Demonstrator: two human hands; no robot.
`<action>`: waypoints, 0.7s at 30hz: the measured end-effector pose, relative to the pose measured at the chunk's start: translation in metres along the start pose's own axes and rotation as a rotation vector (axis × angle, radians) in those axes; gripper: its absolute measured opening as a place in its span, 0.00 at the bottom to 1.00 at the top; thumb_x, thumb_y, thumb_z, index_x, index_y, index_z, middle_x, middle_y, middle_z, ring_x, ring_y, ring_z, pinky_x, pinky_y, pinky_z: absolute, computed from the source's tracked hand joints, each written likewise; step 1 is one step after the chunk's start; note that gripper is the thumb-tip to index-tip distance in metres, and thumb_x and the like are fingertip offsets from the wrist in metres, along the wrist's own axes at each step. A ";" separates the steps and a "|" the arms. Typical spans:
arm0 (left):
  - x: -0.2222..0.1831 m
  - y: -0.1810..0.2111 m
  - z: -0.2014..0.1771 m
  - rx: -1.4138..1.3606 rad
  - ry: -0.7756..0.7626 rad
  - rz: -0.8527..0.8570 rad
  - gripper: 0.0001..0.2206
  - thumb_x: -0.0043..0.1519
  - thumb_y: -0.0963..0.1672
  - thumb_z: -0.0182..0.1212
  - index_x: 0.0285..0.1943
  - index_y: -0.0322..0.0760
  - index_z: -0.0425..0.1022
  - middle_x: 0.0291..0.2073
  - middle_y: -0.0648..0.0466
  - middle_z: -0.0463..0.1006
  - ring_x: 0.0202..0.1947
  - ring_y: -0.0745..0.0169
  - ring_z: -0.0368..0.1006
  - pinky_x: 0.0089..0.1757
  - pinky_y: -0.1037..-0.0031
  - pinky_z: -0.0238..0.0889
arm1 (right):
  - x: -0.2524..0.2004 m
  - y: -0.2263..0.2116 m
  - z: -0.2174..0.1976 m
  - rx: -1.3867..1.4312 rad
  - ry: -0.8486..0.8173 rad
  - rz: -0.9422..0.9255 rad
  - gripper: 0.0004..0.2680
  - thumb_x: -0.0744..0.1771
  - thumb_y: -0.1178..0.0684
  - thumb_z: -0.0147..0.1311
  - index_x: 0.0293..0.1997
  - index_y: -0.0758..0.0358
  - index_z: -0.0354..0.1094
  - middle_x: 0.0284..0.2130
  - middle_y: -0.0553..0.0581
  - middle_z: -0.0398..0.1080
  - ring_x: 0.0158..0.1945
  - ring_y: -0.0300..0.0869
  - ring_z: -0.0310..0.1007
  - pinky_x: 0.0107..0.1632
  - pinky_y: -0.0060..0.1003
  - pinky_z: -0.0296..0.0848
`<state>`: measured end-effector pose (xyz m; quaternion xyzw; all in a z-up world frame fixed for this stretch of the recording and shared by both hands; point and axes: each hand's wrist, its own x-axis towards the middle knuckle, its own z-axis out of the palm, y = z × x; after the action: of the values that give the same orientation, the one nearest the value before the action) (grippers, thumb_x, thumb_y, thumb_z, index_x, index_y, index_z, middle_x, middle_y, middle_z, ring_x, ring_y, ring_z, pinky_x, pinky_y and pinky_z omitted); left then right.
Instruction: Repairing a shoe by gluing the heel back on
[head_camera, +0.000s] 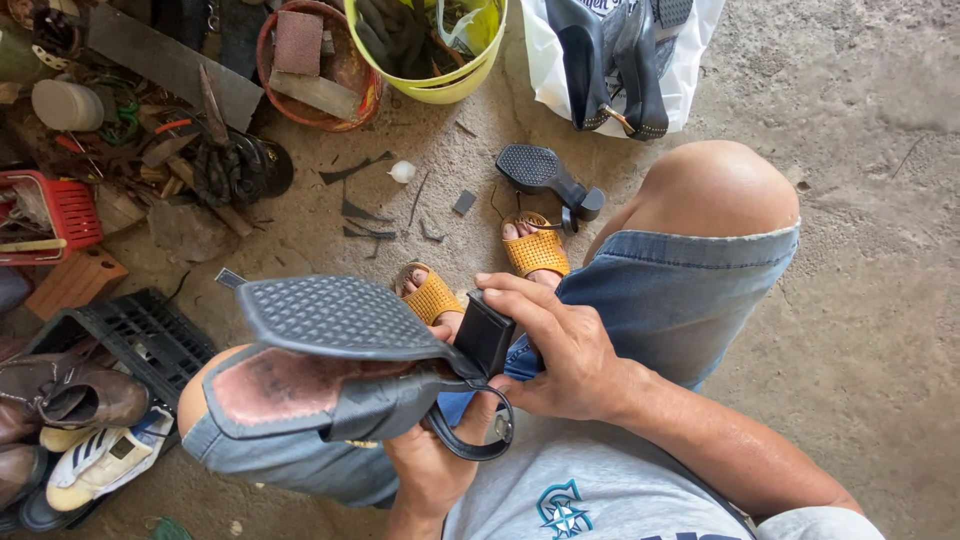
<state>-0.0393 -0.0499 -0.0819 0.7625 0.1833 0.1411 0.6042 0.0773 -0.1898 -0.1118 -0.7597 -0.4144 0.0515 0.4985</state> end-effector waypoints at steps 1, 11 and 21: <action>-0.003 -0.002 -0.001 0.076 -0.005 0.024 0.24 0.63 0.46 0.65 0.65 0.29 0.66 0.62 0.45 0.73 0.64 0.50 0.70 0.70 0.58 0.56 | 0.002 0.000 -0.001 0.003 0.038 -0.035 0.24 0.71 0.38 0.45 0.64 0.74 0.56 0.59 0.76 0.68 0.61 0.58 0.76 0.58 0.48 0.77; -0.001 -0.004 0.002 0.091 0.005 0.065 0.23 0.62 0.43 0.67 0.64 0.29 0.65 0.62 0.44 0.72 0.64 0.50 0.70 0.70 0.58 0.55 | 0.004 -0.003 -0.001 0.035 -0.029 0.033 0.23 0.70 0.40 0.50 0.64 0.70 0.54 0.60 0.77 0.68 0.66 0.59 0.72 0.62 0.47 0.74; 0.010 -0.001 0.002 0.052 0.069 -0.019 0.23 0.61 0.45 0.67 0.61 0.28 0.69 0.58 0.43 0.74 0.60 0.51 0.73 0.64 0.62 0.63 | 0.010 -0.011 -0.005 -0.060 -0.039 0.050 0.22 0.70 0.47 0.53 0.68 0.70 0.54 0.66 0.73 0.62 0.67 0.58 0.72 0.56 0.41 0.79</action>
<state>-0.0292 -0.0469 -0.0833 0.7708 0.2151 0.1569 0.5788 0.0803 -0.1849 -0.0967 -0.7832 -0.4064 0.0661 0.4660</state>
